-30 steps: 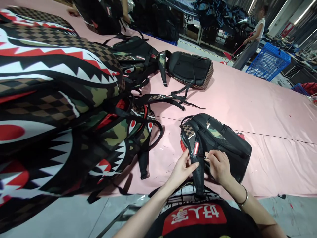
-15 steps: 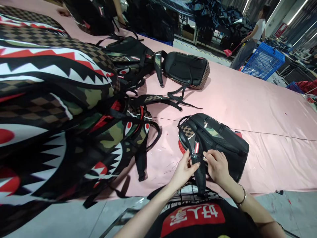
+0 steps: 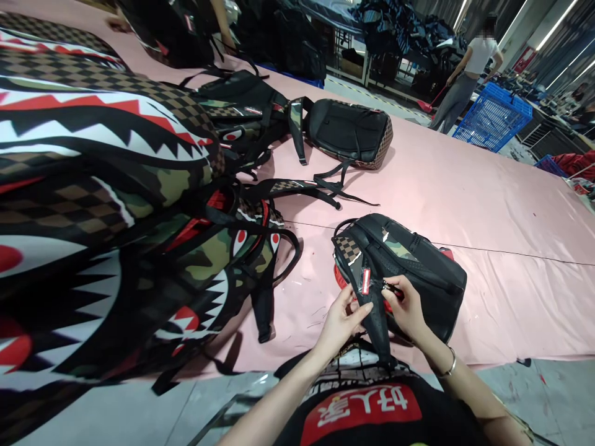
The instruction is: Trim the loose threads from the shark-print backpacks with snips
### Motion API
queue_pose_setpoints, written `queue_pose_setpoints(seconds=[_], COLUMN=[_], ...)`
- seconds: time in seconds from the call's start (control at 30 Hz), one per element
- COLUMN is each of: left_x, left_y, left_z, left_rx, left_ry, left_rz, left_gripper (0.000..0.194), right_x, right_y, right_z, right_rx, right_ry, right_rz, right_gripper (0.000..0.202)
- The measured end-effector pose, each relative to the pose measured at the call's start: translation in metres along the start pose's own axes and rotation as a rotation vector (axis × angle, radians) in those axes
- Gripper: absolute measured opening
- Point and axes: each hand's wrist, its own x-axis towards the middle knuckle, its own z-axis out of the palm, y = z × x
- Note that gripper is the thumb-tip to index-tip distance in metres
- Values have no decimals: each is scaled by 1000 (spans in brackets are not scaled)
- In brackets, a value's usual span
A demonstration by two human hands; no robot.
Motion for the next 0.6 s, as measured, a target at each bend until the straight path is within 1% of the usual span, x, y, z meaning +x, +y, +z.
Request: queue_pose_setpoints(seconds=[0.1, 0.17, 0.27, 0.37, 0.43, 0.5, 0.6], left_x=[2, 3, 3, 3, 2, 2, 1], left_y=[-3, -5, -10, -16, -20, -22, -21], left_z=[-1, -2, -8, -17, -22, -25, -26], left_rx=[-34, -97, -163, -167, -171, -177, -174], left_ry=[12, -6, 32, 81, 68, 54, 69], left_rz=[-33, -52, -69, -81, -90, -91, -88], left_gripper=[44, 48, 56, 57, 56, 55, 55], right_x=[7, 12, 20, 26, 29, 32, 34], right_y=[7, 13, 21, 25, 24, 22, 17], right_z=[5, 6, 2, -3, -4, -2, 0], right_rx=[182, 211, 93, -21, -46, -66, -110], right_ry=[-32, -43, -44, -112, -153, -168, -208], right_rz=[168, 200, 171, 120, 95, 80, 58], right_gripper=[13, 15, 19, 14, 9, 9, 9])
